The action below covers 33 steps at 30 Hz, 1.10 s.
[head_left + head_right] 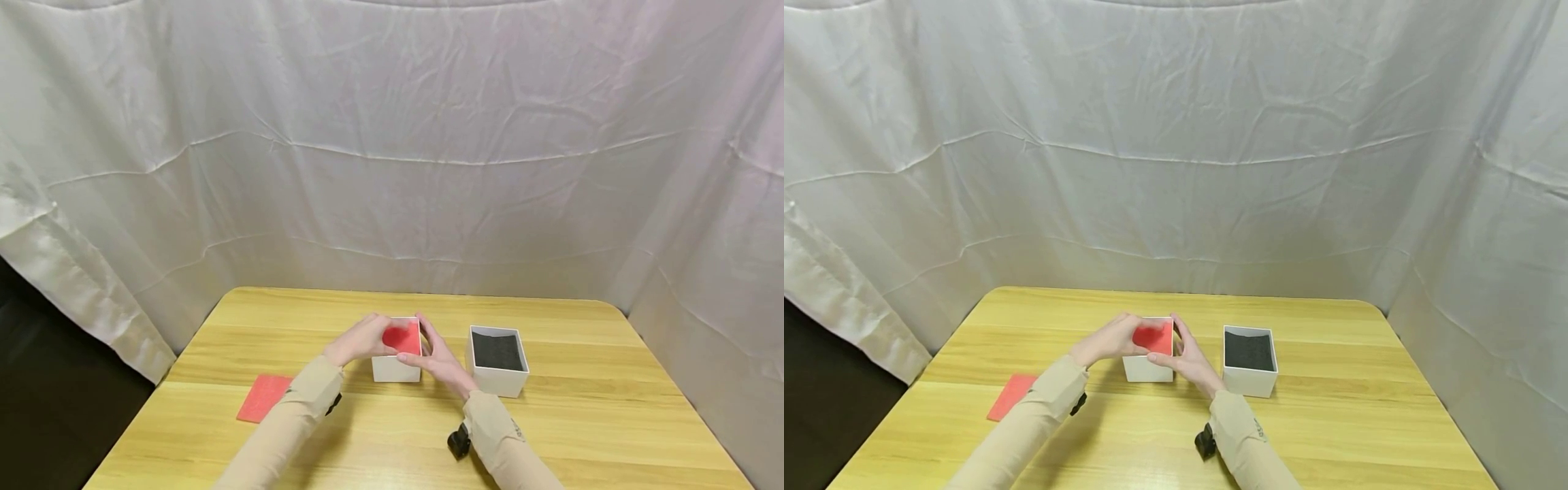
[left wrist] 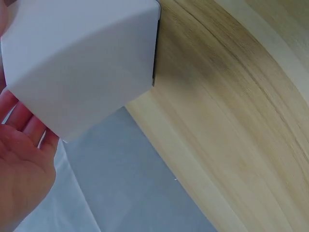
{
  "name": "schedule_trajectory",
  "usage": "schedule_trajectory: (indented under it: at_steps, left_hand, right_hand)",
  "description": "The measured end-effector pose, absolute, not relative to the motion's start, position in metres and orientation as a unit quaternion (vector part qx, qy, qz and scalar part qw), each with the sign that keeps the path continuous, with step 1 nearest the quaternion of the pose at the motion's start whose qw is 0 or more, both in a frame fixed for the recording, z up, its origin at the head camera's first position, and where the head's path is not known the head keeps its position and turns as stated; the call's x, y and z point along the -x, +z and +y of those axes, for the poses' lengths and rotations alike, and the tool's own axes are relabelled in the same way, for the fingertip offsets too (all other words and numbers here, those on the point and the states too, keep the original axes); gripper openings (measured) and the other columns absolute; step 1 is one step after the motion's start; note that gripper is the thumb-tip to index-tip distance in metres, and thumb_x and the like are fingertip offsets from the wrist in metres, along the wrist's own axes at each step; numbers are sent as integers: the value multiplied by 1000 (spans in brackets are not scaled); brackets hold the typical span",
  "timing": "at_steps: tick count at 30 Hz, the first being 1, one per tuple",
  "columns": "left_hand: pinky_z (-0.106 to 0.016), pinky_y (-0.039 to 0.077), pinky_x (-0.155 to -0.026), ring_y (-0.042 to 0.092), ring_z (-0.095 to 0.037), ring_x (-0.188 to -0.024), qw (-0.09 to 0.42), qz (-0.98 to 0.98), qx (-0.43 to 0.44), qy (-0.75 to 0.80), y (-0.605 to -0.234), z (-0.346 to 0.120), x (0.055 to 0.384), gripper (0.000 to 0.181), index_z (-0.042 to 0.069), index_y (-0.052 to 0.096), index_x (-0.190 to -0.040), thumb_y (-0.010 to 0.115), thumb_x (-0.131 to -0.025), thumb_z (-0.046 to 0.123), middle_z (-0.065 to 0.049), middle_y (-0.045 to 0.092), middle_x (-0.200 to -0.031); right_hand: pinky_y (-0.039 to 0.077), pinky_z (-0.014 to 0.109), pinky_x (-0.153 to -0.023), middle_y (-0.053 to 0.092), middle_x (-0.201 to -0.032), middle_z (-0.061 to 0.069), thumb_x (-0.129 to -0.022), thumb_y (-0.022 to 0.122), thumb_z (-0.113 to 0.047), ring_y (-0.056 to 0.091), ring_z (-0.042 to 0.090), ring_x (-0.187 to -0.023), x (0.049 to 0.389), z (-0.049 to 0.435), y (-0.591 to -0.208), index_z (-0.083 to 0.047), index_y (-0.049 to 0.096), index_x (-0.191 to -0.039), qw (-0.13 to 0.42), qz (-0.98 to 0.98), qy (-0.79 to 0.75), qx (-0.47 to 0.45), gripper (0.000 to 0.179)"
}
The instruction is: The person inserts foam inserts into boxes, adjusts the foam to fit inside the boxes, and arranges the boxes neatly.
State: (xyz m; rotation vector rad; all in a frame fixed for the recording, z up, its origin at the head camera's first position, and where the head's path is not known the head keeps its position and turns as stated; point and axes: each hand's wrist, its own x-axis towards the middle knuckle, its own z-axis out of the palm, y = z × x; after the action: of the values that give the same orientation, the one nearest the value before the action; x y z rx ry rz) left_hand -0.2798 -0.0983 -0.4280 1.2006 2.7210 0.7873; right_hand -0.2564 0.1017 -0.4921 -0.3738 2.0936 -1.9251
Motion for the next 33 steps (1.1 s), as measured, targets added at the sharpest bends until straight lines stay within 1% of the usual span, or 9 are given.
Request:
schedule_trajectory:
  at_steps: [6, 10, 16, 20, 23, 27, 29, 33]
  left_hand:
    - [-36, 59, -86, 70, -26, -94, 37, 885, -392, 247, -426, -95, 281, 44, -4, 67, -125, 80, -84, 4, -17, 74, -117]
    - [-36, 58, -88, 69, -25, -95, 46, 884, -398, 240, -425, -95, 280, 43, -4, 66, -126, 78, -85, 4, -16, 74, -118]
    - [-39, 58, -91, 69, -26, -97, 59, 876, -406, 252, -428, -93, 281, 41, -3, 66, -126, 76, -87, 4, -14, 73, -118]
    - [-38, 57, -92, 69, -26, -99, 52, 876, -412, 243, -429, -92, 282, 40, -3, 66, -125, 76, -87, 4, -14, 72, -119]
    - [-38, 57, -94, 68, -26, -102, 46, 878, -412, 240, -430, -93, 281, 42, -3, 65, -127, 76, -87, 4, -14, 71, -123]
    - [-40, 54, -101, 67, -28, -113, 46, 883, -403, 237, -431, -93, 280, 46, -2, 64, -131, 77, -87, 5, -14, 67, -133]
    - [-39, 53, -103, 66, -27, -116, 42, 884, -403, 234, -432, -93, 280, 47, -2, 63, -132, 77, -87, 6, -14, 66, -135]
    - [-40, 53, -103, 65, -28, -119, 36, 875, -413, 250, -434, -95, 280, 46, -2, 64, -131, 76, -87, 5, -15, 66, -135]
  right_hand:
    - [25, 53, -124, 7, -171, 9, -88, 78, -19, 11, 38, -157, 256, 102, -491, -19, 7, -163, 137, 715, -674, 127, 103]
    - [24, 52, -124, 7, -171, 9, -88, 78, -19, 12, 37, -157, 256, 102, -492, -19, 7, -163, 138, 713, -676, 127, 104]
    - [23, 53, -124, 6, -171, 10, -88, 78, -18, 10, 37, -157, 255, 100, -491, -16, 5, -163, 141, 703, -685, 127, 105]
    - [23, 53, -124, 7, -171, 10, -88, 78, -16, 11, 36, -157, 255, 100, -490, -16, 5, -163, 138, 701, -688, 127, 105]
    - [23, 53, -124, 7, -171, 10, -88, 78, -16, 11, 36, -157, 255, 100, -490, -15, 5, -163, 138, 702, -687, 127, 105]
    - [24, 53, -124, 7, -171, 10, -88, 78, -17, 10, 37, -158, 254, 100, -490, -15, 5, -163, 141, 703, -685, 127, 105]
    - [24, 53, -124, 7, -171, 10, -88, 78, -17, 10, 37, -158, 254, 101, -490, -15, 5, -163, 141, 703, -686, 126, 105]
    - [24, 53, -124, 8, -171, 9, -88, 77, -17, 10, 36, -158, 254, 102, -491, -17, 6, -163, 141, 702, -687, 126, 104]
